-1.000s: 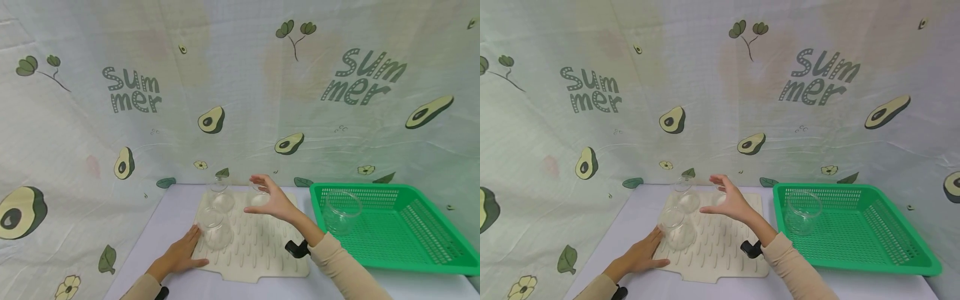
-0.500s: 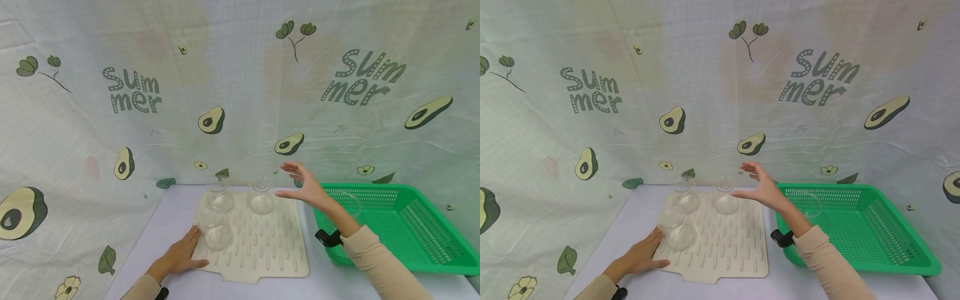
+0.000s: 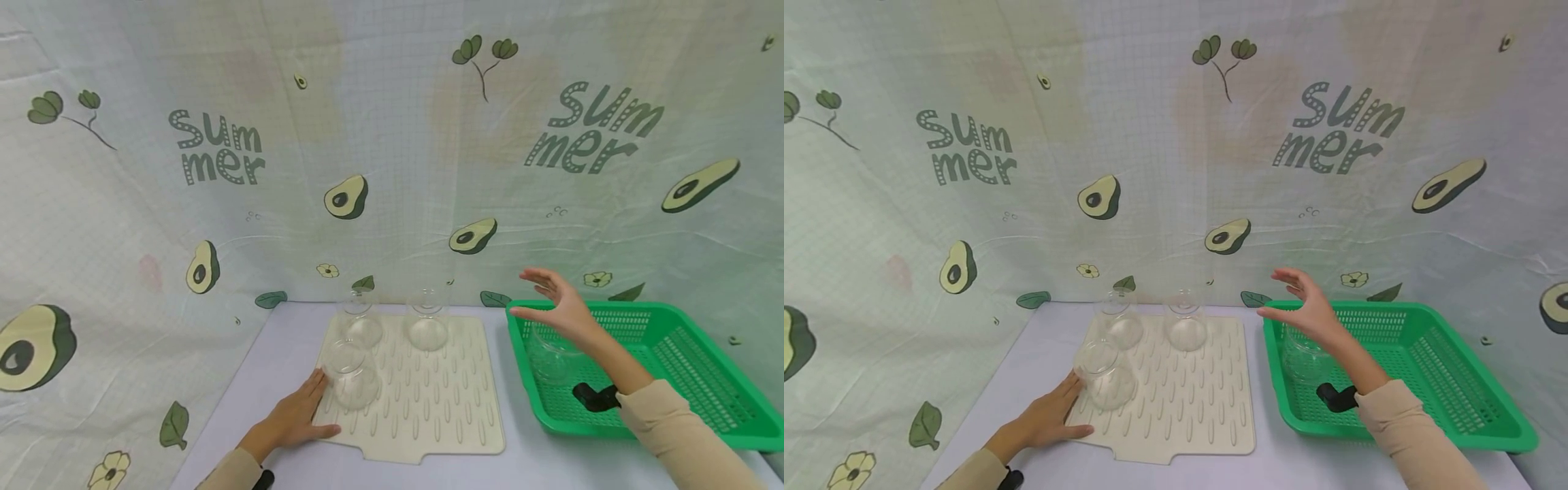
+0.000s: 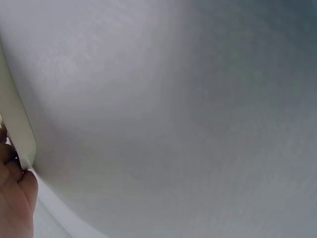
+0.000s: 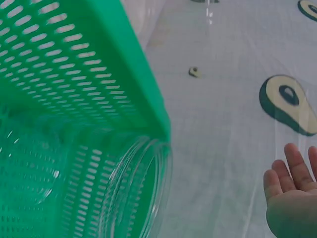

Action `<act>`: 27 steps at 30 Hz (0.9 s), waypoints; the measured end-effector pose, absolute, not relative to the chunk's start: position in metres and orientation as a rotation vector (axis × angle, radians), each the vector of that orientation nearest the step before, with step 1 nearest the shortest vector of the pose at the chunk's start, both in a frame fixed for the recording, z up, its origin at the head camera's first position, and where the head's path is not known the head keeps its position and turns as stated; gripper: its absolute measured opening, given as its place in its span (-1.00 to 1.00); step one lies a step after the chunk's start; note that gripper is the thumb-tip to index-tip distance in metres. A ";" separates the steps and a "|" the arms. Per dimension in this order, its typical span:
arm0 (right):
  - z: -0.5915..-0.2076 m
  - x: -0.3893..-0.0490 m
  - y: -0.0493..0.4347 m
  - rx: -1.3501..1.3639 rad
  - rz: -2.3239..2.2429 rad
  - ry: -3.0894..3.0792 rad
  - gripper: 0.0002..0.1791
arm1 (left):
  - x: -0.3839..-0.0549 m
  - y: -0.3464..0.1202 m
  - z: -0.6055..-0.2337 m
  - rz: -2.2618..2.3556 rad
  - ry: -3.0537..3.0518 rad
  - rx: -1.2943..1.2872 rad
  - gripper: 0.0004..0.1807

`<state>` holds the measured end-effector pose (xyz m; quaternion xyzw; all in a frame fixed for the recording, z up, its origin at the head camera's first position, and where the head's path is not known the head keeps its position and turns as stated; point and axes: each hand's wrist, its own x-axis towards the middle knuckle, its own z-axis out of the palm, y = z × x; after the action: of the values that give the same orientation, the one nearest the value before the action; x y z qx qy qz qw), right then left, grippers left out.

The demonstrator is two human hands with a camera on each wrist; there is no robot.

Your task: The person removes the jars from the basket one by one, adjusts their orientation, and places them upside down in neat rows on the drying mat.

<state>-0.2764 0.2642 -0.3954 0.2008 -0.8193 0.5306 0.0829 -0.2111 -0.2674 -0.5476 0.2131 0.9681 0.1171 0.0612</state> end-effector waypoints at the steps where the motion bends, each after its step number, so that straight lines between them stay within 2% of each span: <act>1: -0.397 -0.275 0.270 0.580 1.578 -2.452 -0.17 | -0.211 -0.267 -0.548 0.349 2.926 0.639 0.25; 12: -0.412 -0.268 0.324 0.411 1.496 -2.510 -0.15 | -0.209 -0.268 -0.548 0.351 2.944 0.655 0.25; 21: -0.437 -0.275 0.361 0.508 1.598 -2.576 -0.01 | -0.211 -0.269 -0.552 0.321 2.934 0.625 0.26; 27: -0.451 -0.276 0.377 0.527 1.701 -2.621 0.01 | -0.214 -0.268 -0.554 0.312 2.933 0.623 0.28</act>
<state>-0.2758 0.3769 -0.4514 0.1663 -0.8271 0.5367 -0.0138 -0.2137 -0.2685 -0.5542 0.2062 0.9710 0.1032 0.0634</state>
